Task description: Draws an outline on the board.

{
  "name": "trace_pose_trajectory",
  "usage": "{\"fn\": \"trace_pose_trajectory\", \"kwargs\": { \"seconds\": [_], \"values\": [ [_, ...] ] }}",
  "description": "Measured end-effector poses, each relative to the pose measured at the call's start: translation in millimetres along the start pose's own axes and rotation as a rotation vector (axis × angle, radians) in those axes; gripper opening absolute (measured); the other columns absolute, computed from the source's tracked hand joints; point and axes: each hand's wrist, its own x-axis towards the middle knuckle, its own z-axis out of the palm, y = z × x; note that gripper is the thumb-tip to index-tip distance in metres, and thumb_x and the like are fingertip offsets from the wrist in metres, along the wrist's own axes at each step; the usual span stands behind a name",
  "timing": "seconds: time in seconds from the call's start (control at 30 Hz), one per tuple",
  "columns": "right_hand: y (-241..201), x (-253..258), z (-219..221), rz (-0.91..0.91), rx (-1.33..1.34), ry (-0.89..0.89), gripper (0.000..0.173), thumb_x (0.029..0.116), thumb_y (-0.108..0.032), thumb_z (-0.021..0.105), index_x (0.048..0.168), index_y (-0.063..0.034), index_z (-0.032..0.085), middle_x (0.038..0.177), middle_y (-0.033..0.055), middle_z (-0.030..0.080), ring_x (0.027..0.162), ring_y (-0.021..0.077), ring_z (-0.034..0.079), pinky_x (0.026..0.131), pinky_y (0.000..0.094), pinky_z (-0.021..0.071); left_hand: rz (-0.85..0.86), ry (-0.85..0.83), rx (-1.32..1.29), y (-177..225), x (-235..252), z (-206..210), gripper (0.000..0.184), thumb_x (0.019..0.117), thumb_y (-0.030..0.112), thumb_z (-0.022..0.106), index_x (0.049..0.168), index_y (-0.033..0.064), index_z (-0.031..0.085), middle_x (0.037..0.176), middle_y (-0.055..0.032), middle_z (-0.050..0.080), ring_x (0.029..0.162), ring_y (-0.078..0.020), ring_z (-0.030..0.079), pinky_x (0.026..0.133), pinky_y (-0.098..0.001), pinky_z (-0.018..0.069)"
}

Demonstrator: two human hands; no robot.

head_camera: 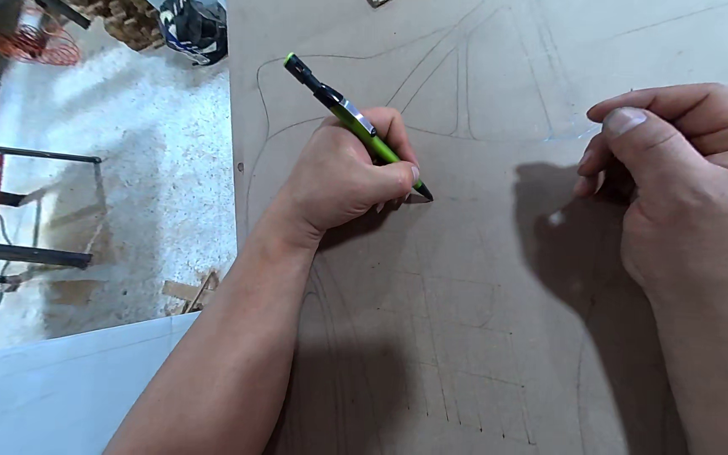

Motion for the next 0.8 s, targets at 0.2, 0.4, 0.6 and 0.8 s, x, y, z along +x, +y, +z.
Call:
{"fn": "trace_pose_trajectory", "kwargs": {
  "seconds": [0.2, 0.4, 0.6, 0.8],
  "values": [
    [-0.6, -0.1, 0.7, -0.004, 0.007, 0.003, 0.016, 0.1064, -0.02, 0.056, 0.11, -0.01, 0.069, 0.081, -0.0035, 0.069, 0.065, 0.0097, 0.067, 0.057, 0.0246, 0.0591, 0.012, -0.009, -0.02, -0.2, -0.1, -0.8, 0.004, 0.0864, 0.011, 0.069, 0.086, 0.0099, 0.065, 0.073, -0.003, 0.068, 0.053, -0.0111, 0.062, 0.042, -0.0234, 0.0503],
    [-0.1, 0.2, 0.7, -0.007, 0.008, -0.001, 0.016, 0.1064, -0.02, 0.056, 0.111, -0.0097, 0.069, 0.08, -0.0037, 0.069, 0.065, 0.0094, 0.067, 0.057, 0.025, 0.0592, 0.009, 0.009, -0.014, 0.1, 0.1, 1.3, 0.004, 0.0863, 0.009, 0.069, 0.087, 0.0098, 0.065, 0.071, -0.0019, 0.068, 0.054, -0.0105, 0.063, 0.044, -0.023, 0.0524],
    [1.3, 0.8, 0.0, -0.018, 0.015, -0.007, 0.016, 0.1066, -0.02, 0.056, 0.11, -0.01, 0.069, 0.08, -0.0041, 0.068, 0.066, 0.0097, 0.067, 0.058, 0.0254, 0.0597, 0.023, -0.054, -0.008, -1.7, 0.3, -2.9, 0.006, 0.083, 0.013, 0.068, 0.08, 0.0126, 0.063, 0.071, -0.002, 0.067, 0.052, -0.0099, 0.058, 0.042, -0.0233, 0.0442],
    [0.9, 0.8, 0.0, -0.024, 0.008, -0.017, 0.016, 0.1066, -0.02, 0.056, 0.11, -0.01, 0.068, 0.08, -0.0044, 0.068, 0.065, 0.0094, 0.067, 0.058, 0.0254, 0.0594, -0.01, -0.127, 0.013, 4.1, -8.0, -5.6, 0.005, 0.0813, 0.015, 0.068, 0.078, 0.014, 0.064, 0.069, -0.0009, 0.067, 0.052, -0.0092, 0.058, 0.042, -0.0235, 0.0455]
  ]
}}
